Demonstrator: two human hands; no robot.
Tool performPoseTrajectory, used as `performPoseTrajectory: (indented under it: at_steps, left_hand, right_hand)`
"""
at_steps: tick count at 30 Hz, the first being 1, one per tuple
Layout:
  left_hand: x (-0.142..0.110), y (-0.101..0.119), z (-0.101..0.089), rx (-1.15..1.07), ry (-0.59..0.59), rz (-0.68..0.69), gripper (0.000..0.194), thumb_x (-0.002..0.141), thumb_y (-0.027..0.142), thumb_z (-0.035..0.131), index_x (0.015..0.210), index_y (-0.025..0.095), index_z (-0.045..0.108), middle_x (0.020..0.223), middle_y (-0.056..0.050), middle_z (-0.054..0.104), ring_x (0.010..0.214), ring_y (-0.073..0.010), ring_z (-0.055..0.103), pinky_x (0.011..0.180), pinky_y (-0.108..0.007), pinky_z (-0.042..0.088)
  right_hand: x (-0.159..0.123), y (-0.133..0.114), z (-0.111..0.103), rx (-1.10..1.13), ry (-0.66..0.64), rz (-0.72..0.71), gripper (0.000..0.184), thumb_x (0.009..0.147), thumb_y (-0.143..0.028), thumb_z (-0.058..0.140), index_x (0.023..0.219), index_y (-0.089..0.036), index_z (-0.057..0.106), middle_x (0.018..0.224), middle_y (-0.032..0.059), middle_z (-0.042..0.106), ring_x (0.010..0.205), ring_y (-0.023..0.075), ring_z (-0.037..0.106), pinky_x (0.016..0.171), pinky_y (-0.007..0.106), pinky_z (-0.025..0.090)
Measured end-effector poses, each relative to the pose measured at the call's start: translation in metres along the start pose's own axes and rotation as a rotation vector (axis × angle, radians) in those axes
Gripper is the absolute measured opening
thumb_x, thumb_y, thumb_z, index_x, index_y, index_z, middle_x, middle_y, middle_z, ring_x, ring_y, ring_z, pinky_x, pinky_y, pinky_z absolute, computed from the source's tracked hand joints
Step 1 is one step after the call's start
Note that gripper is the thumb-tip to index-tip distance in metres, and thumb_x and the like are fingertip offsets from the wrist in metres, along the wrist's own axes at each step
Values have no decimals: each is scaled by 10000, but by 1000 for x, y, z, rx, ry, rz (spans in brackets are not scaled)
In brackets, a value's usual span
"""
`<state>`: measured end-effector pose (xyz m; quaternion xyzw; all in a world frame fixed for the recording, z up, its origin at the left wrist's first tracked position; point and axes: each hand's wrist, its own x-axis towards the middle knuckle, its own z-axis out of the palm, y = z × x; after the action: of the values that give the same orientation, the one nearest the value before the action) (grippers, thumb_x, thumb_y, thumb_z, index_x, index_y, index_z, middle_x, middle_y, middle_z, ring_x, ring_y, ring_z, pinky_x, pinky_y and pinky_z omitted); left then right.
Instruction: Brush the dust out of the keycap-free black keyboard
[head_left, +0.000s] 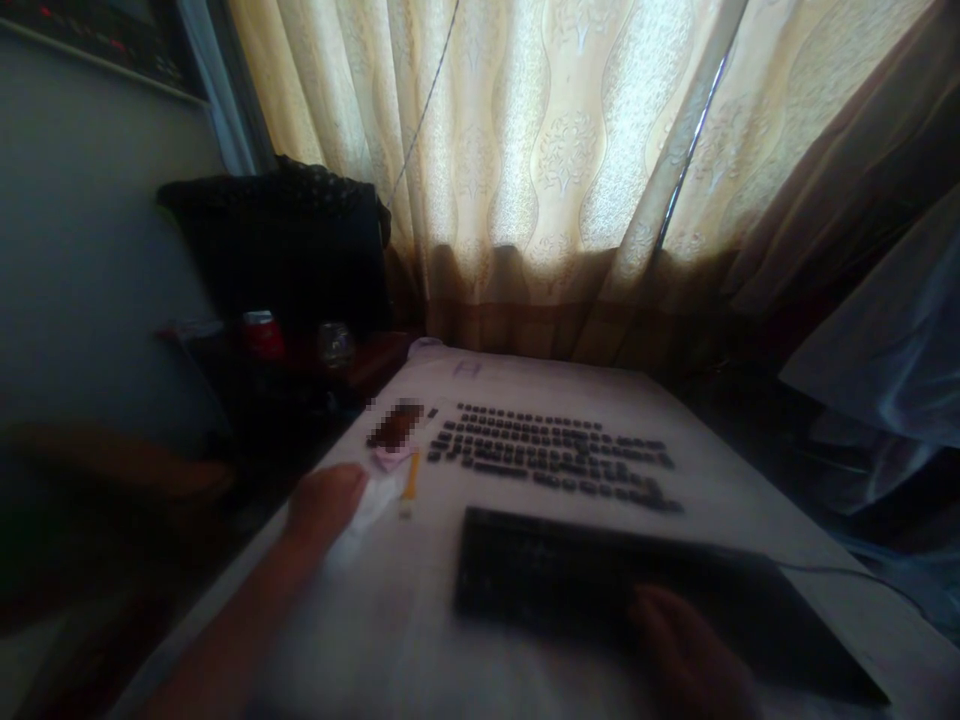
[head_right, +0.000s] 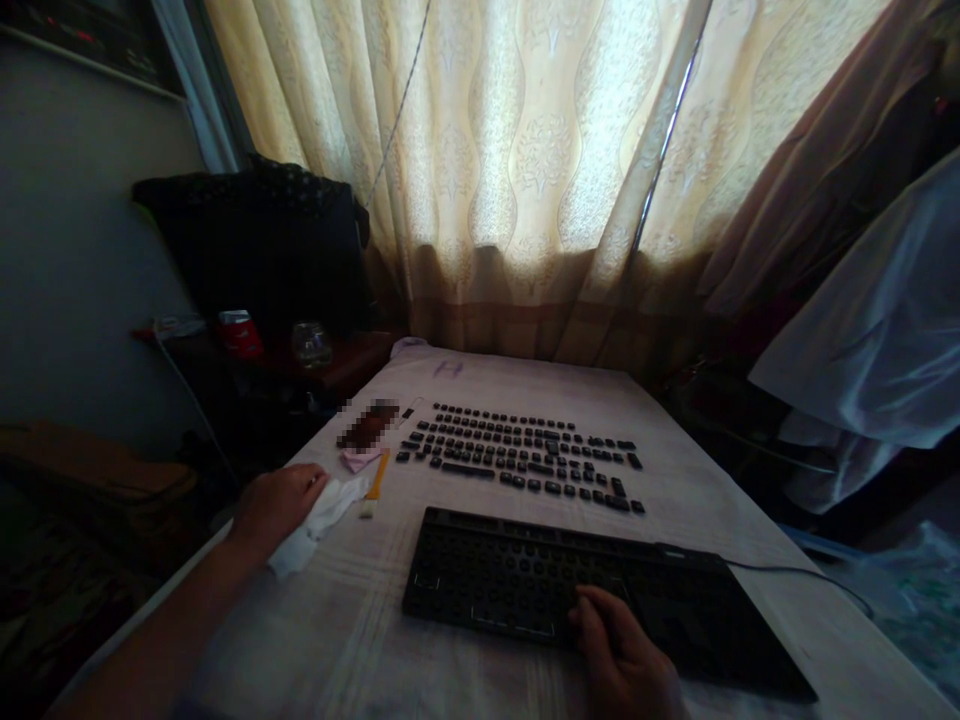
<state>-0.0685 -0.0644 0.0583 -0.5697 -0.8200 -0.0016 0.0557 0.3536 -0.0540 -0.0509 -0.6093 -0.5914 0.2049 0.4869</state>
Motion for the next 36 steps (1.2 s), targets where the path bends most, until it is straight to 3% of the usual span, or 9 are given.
performPoseTrajectory:
  at_steps: [4,7,10,13,16,20,25,32,36]
  left_hand:
    - [16,-24,-10,-19,-35,-38,399,984,343,372,1046,189,735,1148,-141,755,1062,-293,697,855,-382,464]
    - [19,-21,-1,-64,-123,21,337,928,426,518,1106,245,741,1212,-92,750,1153,-266,665,925,-353,451]
    - [19,-15,12,-97,-190,55,445,804,471,686,1180,236,724,1266,-126,725,1202,-303,641,957,-373,447]
    - [23,-14,17,-130,-207,51,296,840,365,634,1069,223,756,1151,-129,755,1112,-298,676,910,-375,460]
    - [31,-19,11,-190,-194,32,291,938,328,486,951,226,759,1025,-97,765,987,-258,702,828,-342,471]
    - [43,-26,3,-312,-163,23,325,1000,318,423,975,217,731,1024,-64,745,987,-217,689,852,-321,494]
    - [53,-27,7,-474,-104,-9,332,969,390,581,1207,164,634,1216,-90,669,1064,-230,661,918,-453,569]
    - [62,-26,13,-601,26,-111,414,931,396,643,1283,183,596,1303,-101,629,1101,-254,649,911,-477,575]
    - [65,-24,15,-628,15,-157,409,938,389,635,1289,184,591,1304,-106,628,1101,-246,649,914,-476,574]
  right_hand:
    - [0,2,0,-11,-21,5,292,855,-445,572,929,-233,759,787,52,811,728,252,780,673,285,625]
    - [-1,-2,0,-38,-25,7,308,879,-453,551,934,-229,756,804,55,811,750,251,781,689,285,616]
    - [-2,-6,-1,-60,-41,5,322,889,-475,543,931,-231,749,820,54,813,769,249,783,713,286,613]
    - [-3,-7,-2,-90,-48,-3,338,905,-469,522,966,-222,744,816,55,814,775,247,783,725,288,612]
    - [-3,-4,-2,-108,-39,-45,337,913,-449,514,976,-210,743,816,60,816,769,243,784,709,281,612]
    - [0,3,-1,-103,-23,-85,328,894,-457,530,938,-219,752,805,57,818,741,235,785,675,264,621]
    - [1,6,-1,-89,-48,-70,347,882,-472,528,955,-216,750,779,62,814,736,256,790,675,296,631]
    - [4,8,-3,-112,-44,-75,350,842,-522,561,890,-243,766,795,61,816,716,267,783,642,308,636]
    - [11,16,-6,-121,-75,-121,360,810,-540,575,845,-239,769,760,62,808,667,255,768,556,282,615]
